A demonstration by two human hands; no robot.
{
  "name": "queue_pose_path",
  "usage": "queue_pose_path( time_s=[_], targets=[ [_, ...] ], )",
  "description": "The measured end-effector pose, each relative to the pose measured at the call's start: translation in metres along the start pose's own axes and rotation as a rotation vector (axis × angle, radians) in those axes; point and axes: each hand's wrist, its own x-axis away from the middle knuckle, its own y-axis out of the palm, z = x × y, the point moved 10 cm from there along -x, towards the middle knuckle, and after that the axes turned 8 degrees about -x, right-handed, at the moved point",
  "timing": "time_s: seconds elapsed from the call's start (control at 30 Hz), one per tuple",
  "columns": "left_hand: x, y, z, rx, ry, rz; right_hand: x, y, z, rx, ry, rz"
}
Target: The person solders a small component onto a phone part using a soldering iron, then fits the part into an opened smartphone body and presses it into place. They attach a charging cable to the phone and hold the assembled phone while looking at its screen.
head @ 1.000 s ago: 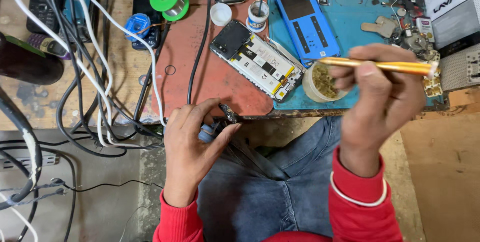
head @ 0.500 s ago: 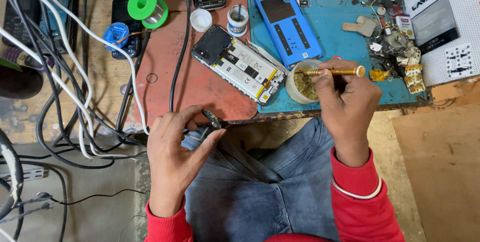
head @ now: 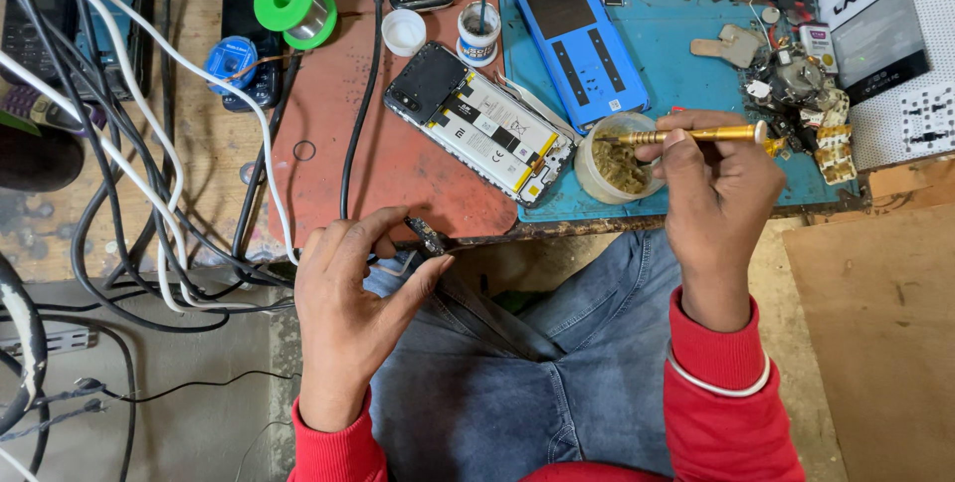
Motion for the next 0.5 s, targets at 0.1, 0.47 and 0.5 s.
queue_pose_path(
  time_s=[0.1, 0.47, 0.5],
  targets=[
    [0.0, 0.0, 0.001, 0.004, 0.01, 0.004, 0.001, -0.003, 0.0, -0.006, 0.006, 0.02],
    [0.0, 0.0, 0.001, -0.005, 0.003, 0.002, -0.004, 0.017, -0.015, 0.224, -0.036, -0.048],
    [0.0, 0.0, 0.001, -0.007, 0.002, 0.002, -0.004, 0.017, -0.015, 0.216, -0.031, -0.052]
  ],
)
